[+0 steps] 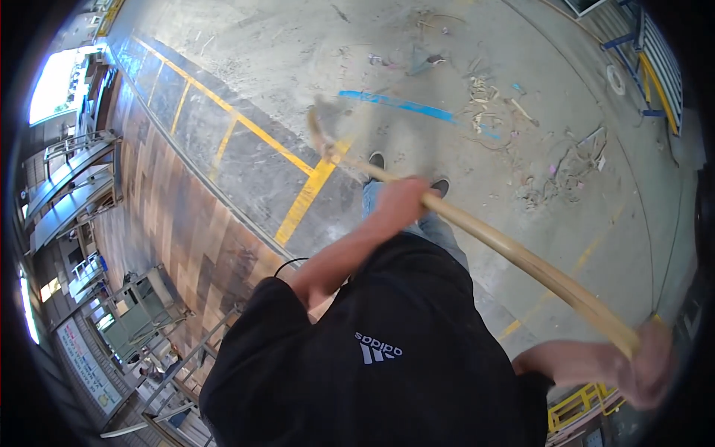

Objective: Sweep wood shavings and debris off the workshop floor using a broom.

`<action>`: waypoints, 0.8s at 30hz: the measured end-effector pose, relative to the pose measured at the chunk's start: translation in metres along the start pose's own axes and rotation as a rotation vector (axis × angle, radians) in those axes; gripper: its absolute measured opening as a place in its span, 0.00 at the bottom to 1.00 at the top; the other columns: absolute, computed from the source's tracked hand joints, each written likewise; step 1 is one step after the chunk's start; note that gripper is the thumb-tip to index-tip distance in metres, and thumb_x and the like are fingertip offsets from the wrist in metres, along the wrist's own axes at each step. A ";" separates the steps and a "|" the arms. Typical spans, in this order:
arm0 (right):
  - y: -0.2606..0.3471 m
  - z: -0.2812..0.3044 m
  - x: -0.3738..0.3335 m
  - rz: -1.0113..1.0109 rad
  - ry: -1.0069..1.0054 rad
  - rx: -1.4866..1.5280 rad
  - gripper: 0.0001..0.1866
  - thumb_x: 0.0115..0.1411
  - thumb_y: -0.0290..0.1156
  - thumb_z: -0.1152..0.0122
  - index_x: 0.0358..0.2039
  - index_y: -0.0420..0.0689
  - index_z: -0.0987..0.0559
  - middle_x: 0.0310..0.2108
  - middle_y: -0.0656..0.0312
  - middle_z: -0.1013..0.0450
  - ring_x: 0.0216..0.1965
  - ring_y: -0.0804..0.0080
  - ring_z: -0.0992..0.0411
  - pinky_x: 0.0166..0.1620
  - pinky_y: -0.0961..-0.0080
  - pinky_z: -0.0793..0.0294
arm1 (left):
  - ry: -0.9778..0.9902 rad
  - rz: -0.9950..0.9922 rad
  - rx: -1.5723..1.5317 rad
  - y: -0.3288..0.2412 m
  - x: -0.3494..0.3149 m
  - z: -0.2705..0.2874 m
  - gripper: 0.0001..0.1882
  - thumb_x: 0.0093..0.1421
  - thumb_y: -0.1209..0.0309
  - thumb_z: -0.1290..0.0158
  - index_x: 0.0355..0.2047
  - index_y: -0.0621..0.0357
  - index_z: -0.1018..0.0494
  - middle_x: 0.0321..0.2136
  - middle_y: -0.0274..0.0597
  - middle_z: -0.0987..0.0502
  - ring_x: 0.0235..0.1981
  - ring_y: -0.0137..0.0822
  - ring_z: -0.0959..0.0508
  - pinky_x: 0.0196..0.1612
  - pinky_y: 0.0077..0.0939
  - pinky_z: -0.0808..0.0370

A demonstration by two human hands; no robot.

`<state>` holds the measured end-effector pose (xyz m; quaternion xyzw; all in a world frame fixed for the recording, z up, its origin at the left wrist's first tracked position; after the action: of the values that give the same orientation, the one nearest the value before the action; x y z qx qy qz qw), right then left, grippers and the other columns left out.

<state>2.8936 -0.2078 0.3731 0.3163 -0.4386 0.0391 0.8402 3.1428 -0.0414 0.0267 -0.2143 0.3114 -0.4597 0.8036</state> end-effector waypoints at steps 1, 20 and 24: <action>-0.005 0.001 -0.018 0.024 0.149 -0.029 0.12 0.45 0.36 0.47 0.12 0.42 0.31 0.09 0.56 0.35 0.10 0.64 0.38 0.16 0.72 0.42 | -0.043 0.068 0.060 0.058 -0.012 0.002 0.12 0.54 0.60 0.44 0.22 0.56 0.27 0.25 0.46 0.25 0.30 0.52 0.23 0.31 0.42 0.28; 0.068 -0.172 0.104 -0.351 -0.524 0.204 0.13 0.47 0.31 0.56 0.10 0.54 0.44 0.07 0.71 0.50 0.10 0.82 0.51 0.17 0.83 0.49 | -0.107 -0.300 -0.264 0.055 0.154 0.017 0.08 0.44 0.65 0.41 0.24 0.52 0.26 0.27 0.43 0.25 0.32 0.48 0.22 0.31 0.43 0.25; 0.111 -0.189 0.158 -0.098 -0.433 -0.004 0.20 0.61 0.41 0.51 0.13 0.55 0.41 0.07 0.79 0.52 0.07 0.90 0.53 0.10 0.89 0.47 | -0.006 -0.348 -0.293 0.005 0.153 0.059 0.07 0.43 0.68 0.42 0.23 0.54 0.24 0.26 0.45 0.23 0.31 0.49 0.21 0.31 0.43 0.24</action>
<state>3.0870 -0.0454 0.4702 0.3368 -0.5928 -0.0715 0.7280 3.2464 -0.1691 0.0192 -0.3804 0.3308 -0.5405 0.6736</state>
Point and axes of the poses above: each hand's wrist, its own x-axis towards the middle knuckle, its own z-axis out of the back of the hand, y = z × x, the point moved 6 cm from there along x, towards the middle knuckle
